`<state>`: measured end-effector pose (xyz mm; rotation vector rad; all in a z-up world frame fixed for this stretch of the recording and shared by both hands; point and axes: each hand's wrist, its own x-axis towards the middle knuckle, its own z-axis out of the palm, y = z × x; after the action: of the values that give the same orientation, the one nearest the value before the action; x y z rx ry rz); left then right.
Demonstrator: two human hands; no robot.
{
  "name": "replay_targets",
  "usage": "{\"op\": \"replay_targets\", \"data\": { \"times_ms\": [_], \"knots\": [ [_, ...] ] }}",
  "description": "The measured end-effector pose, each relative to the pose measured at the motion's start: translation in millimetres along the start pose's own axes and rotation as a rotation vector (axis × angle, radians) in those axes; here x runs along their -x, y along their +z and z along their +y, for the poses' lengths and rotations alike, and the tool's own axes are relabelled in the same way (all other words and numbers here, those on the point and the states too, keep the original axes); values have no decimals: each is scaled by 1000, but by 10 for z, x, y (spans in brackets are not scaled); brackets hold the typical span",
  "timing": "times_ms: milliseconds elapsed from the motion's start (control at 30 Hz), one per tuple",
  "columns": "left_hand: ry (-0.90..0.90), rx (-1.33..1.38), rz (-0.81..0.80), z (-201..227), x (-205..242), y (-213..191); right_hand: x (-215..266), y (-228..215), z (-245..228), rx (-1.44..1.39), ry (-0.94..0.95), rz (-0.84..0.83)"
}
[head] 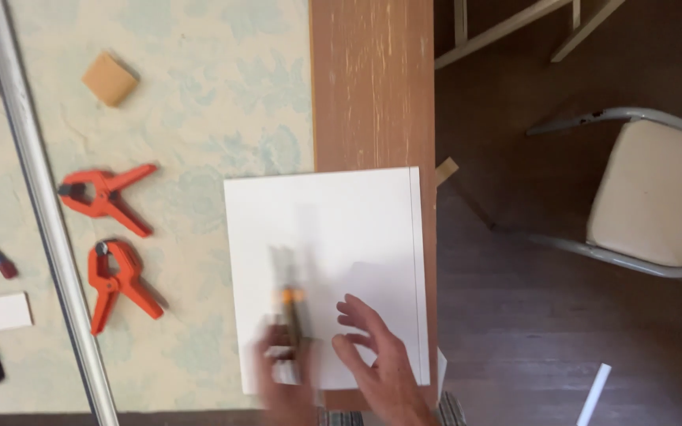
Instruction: Cutting a white board using a utility knife and a metal straight edge as a guide.
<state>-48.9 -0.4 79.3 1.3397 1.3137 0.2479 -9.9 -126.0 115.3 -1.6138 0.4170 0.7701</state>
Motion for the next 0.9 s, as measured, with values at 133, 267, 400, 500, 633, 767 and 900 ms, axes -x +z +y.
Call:
{"op": "replay_targets", "data": {
  "times_ms": [133,267,400,500,633,767,900],
  "knots": [
    [669,-230,-878,132,371,319,-147,-237,-228,21,223,404],
    [1117,-734,-872,-17,-163,655,-421,-674,-228,300,76,474],
    [1475,-1099,-796,-114,-482,886,-634,-649,-359,553,-276,507],
    [1456,-1175,-864,-229,-498,846,-735,-572,-434,613,-289,536],
    [1667,-1284,-786,-317,-422,575,-956,-585,-225,702,-324,531],
    [1652,-1258,-838,-367,-311,385,-1029,-555,-179,749,-352,551],
    [1652,-1193,-956,-460,-287,293,-1052,-547,-170,747,-339,535]
  ]
}}
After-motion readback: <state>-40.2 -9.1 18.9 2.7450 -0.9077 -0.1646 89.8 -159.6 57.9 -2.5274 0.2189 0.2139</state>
